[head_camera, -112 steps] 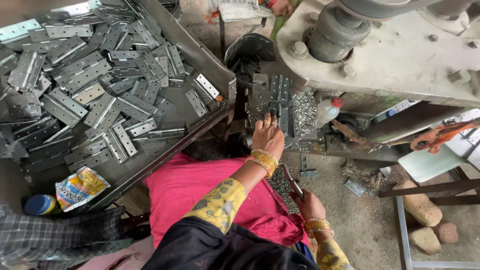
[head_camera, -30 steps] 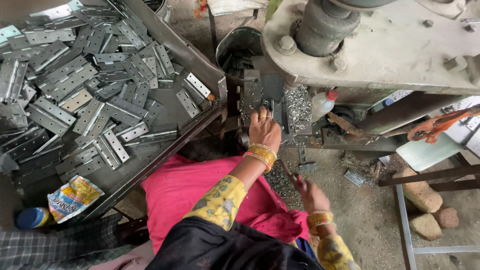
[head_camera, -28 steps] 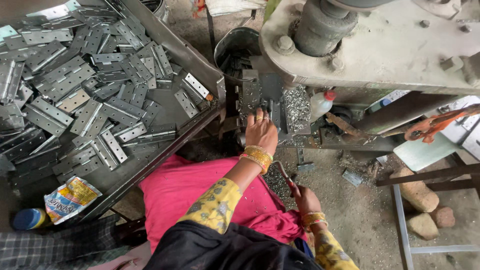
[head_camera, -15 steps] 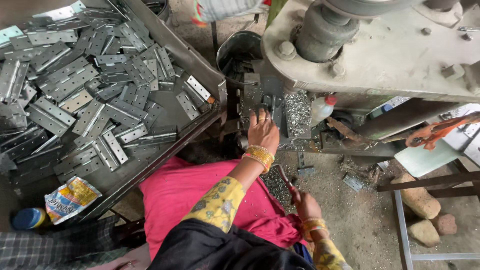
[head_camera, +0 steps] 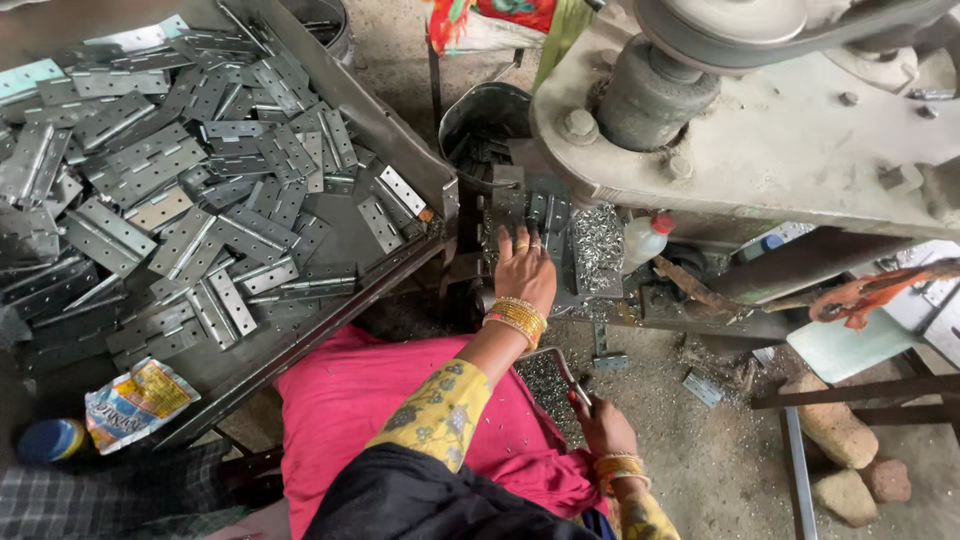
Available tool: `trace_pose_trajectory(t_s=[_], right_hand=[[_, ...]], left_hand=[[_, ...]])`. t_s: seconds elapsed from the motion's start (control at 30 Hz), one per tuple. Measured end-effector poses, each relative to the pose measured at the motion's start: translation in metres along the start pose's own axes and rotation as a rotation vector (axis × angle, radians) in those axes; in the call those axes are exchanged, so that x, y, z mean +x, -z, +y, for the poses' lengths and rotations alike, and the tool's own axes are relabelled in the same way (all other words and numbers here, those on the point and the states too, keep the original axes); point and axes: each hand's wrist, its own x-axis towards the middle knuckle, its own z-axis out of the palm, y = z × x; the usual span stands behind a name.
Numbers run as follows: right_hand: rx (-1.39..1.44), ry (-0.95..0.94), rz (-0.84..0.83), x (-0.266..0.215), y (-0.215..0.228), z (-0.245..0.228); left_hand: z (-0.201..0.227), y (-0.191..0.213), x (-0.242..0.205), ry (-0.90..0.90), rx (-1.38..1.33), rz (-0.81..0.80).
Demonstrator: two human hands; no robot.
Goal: The person repeatedly picks up small metal brackets from a bin, places them on a grinding machine, and operates the machine to grind the edges. After each cycle, the person removes the processed part and returns it to the bin.
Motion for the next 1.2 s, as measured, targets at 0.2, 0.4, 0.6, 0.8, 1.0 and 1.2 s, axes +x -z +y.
trace_pose_trajectory(t_s=[0.2, 0.4, 0.6, 0.8, 1.0, 1.2], right_hand=[[-0.106, 0.004, -0.01, -0.003, 0.039, -0.005], [-0.065, 0.04, 0.086, -0.001, 0.003, 0.0], [0.235, 0.019, -0.049, -0.015, -0.001, 0.006], [0.269, 0.354, 0.657, -0.068, 0.096, -0.066], [-0.166, 0.512, 0.779, -0.079, 0.158, -0.132], [-0.226, 0.424, 0.676, -0.088, 0.176, -0.159]], left_hand=[[-0.008, 0.004, 0.013, 0.026, -0.037, -0.107], [0.003, -0.003, 0.02, 0.037, 0.056, -0.074], [-0.024, -0.005, 0.009, 0.057, -0.155, 0.046], [-0.114, -0.007, -0.041, 0.322, -0.362, 0.284], [-0.203, -0.027, -0.007, 0.747, -0.018, 0.089], [-0.213, -0.049, 0.017, 0.772, -0.012, 0.174]])
